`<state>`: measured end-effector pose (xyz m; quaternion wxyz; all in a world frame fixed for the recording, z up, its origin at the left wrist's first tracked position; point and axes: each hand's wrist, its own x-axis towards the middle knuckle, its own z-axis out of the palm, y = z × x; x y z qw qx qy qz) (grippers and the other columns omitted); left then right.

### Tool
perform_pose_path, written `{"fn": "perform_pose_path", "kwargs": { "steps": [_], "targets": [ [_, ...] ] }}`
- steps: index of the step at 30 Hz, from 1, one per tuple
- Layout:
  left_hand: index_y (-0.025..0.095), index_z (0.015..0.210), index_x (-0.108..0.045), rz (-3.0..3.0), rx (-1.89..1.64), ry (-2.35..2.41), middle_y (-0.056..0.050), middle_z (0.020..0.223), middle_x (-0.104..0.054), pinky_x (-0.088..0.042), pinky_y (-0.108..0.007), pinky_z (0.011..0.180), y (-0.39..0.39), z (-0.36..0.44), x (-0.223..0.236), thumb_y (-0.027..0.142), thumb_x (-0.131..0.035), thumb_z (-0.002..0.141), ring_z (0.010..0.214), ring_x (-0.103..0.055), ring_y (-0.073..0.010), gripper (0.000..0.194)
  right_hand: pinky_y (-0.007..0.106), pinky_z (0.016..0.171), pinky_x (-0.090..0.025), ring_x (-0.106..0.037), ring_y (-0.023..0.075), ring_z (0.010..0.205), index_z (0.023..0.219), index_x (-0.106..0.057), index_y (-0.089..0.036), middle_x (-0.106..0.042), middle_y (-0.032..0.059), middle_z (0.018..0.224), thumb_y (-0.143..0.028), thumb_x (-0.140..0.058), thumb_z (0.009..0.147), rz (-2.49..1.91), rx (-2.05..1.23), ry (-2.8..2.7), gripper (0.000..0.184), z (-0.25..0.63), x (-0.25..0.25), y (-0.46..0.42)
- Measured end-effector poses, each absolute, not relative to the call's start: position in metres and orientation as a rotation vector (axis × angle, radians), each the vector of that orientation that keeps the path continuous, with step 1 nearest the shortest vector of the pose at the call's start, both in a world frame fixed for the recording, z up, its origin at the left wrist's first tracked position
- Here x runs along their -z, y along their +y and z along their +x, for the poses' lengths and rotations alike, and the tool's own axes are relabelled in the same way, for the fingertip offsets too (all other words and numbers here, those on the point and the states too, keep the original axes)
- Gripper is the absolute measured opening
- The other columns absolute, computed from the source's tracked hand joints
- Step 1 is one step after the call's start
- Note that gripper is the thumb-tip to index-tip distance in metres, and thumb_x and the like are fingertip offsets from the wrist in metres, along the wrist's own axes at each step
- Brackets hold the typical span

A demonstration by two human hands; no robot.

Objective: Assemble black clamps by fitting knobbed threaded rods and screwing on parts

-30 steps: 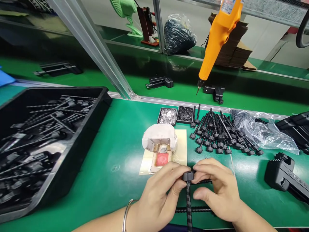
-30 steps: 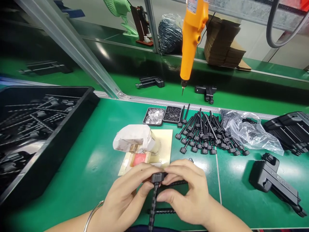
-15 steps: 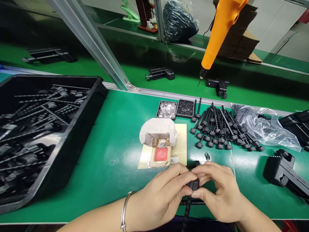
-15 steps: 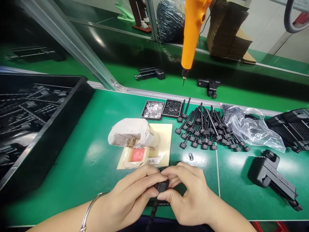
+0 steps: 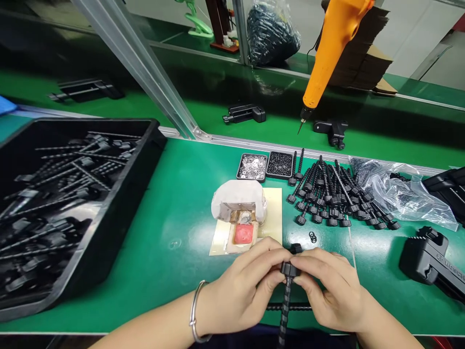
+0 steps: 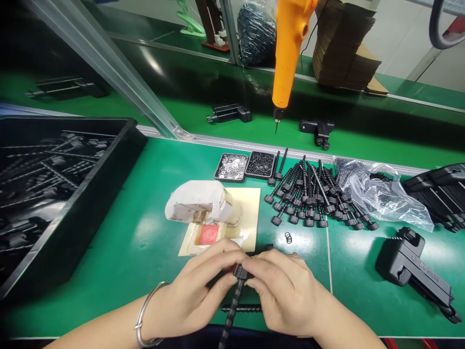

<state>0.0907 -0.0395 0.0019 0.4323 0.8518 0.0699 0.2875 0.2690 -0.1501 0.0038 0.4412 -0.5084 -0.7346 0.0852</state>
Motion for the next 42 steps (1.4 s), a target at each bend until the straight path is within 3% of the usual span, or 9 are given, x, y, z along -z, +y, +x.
{"fn": "perform_pose_path", "kwargs": {
  "steps": [5, 10, 13, 22, 28, 32, 35, 39, 42],
  "targets": [
    [0.019, 0.105, -0.055, 1.764, -0.462, 0.352, -0.003, 0.086, -0.057, -0.054, -0.029, 0.069, -0.045, 0.093, -0.001, 0.024, -0.045, 0.102, 0.073, -0.062, -0.0158, 0.012, 0.027, 0.060, -0.052, -0.069, 0.0171, 0.075, 0.125, -0.056, -0.015, -0.071, 0.0062, 0.091, -0.008, -0.051, 0.093, -1.266, -0.155, -1.816, 0.033, 0.270, 0.003, -0.140],
    [0.017, 0.093, -0.054, 1.121, -0.154, 0.509, -0.001, 0.068, -0.065, -0.056, -0.027, 0.060, -0.053, 0.097, 0.005, 0.060, -0.050, 0.096, 0.060, -0.067, -0.0146, 0.043, 0.026, 0.061, -0.054, -0.064, 0.0159, 0.071, 0.115, -0.063, -0.018, -0.066, 0.0064, 0.089, -0.028, -0.067, 0.094, -1.227, -0.240, -1.645, 0.024, 0.266, 0.005, -0.133],
    [0.016, 0.087, -0.055, 0.902, -0.136, 0.535, 0.001, 0.056, -0.065, -0.050, -0.022, 0.048, -0.055, 0.099, 0.009, 0.067, -0.059, 0.088, 0.048, -0.064, -0.0133, 0.052, 0.027, 0.065, -0.058, -0.066, 0.0172, 0.076, 0.114, -0.064, -0.017, -0.068, 0.0087, 0.092, -0.027, -0.069, 0.094, -1.169, -0.321, -1.562, 0.023, 0.261, 0.002, -0.132],
    [0.015, 0.089, -0.064, 1.004, -0.193, 0.474, 0.001, 0.067, -0.062, -0.050, -0.025, 0.058, -0.056, 0.096, 0.009, 0.062, -0.068, 0.084, 0.059, -0.060, -0.0128, 0.047, 0.025, 0.059, -0.055, -0.063, 0.0152, 0.066, 0.115, -0.065, -0.018, -0.067, 0.0071, 0.085, -0.025, -0.067, 0.094, -1.111, -0.296, -1.509, 0.023, 0.252, 0.001, -0.133],
    [0.018, 0.088, -0.062, 1.169, -0.216, 0.466, 0.000, 0.073, -0.061, -0.051, -0.026, 0.064, -0.058, 0.095, 0.003, 0.058, -0.052, 0.096, 0.066, -0.060, -0.0140, 0.042, 0.028, 0.058, -0.052, -0.060, 0.0168, 0.067, 0.113, -0.063, -0.018, -0.065, 0.0059, 0.081, -0.029, -0.064, 0.097, -1.187, -0.173, -1.479, 0.019, 0.267, -0.004, -0.135],
    [0.019, 0.098, -0.063, 1.871, -0.242, 0.399, -0.004, 0.084, -0.064, -0.052, -0.029, 0.068, -0.063, 0.096, -0.002, 0.030, -0.050, 0.099, 0.075, -0.060, -0.0176, 0.017, 0.028, 0.059, -0.048, -0.055, 0.0154, 0.062, 0.104, -0.065, -0.018, -0.060, 0.0022, 0.074, -0.028, -0.064, 0.095, -1.598, 0.188, -1.254, 0.013, 0.305, 0.000, -0.132],
    [0.018, 0.102, -0.063, 2.302, -0.185, 0.159, -0.006, 0.097, -0.069, -0.054, -0.034, 0.074, -0.066, 0.098, 0.001, 0.018, -0.061, 0.093, 0.083, -0.062, -0.0221, 0.009, 0.030, 0.059, -0.047, -0.053, 0.0160, 0.057, 0.098, -0.068, -0.014, -0.058, 0.0031, 0.071, -0.039, -0.057, 0.095, -2.003, 0.424, -1.109, 0.028, 0.337, 0.011, -0.126],
    [0.018, 0.107, -0.064, 2.552, -0.006, 0.062, -0.006, 0.101, -0.071, -0.056, -0.035, 0.074, -0.069, 0.101, 0.008, 0.027, -0.078, 0.083, 0.085, -0.064, -0.0254, 0.029, 0.038, 0.070, -0.047, -0.057, 0.0258, 0.075, 0.101, -0.070, -0.011, -0.062, 0.0112, 0.082, -0.040, -0.050, 0.094, -2.265, 0.458, -1.027, 0.036, 0.363, 0.026, -0.122],
    [0.019, 0.106, -0.064, 2.614, 0.116, 0.014, -0.005, 0.097, -0.072, -0.056, -0.033, 0.073, -0.072, 0.101, 0.013, 0.028, -0.082, 0.079, 0.084, -0.066, -0.0253, 0.033, 0.044, 0.078, -0.047, -0.056, 0.0326, 0.092, 0.108, -0.069, -0.010, -0.063, 0.0163, 0.093, -0.038, -0.051, 0.093, -2.308, 0.451, -1.008, 0.037, 0.364, 0.027, -0.123]
  ]
}}
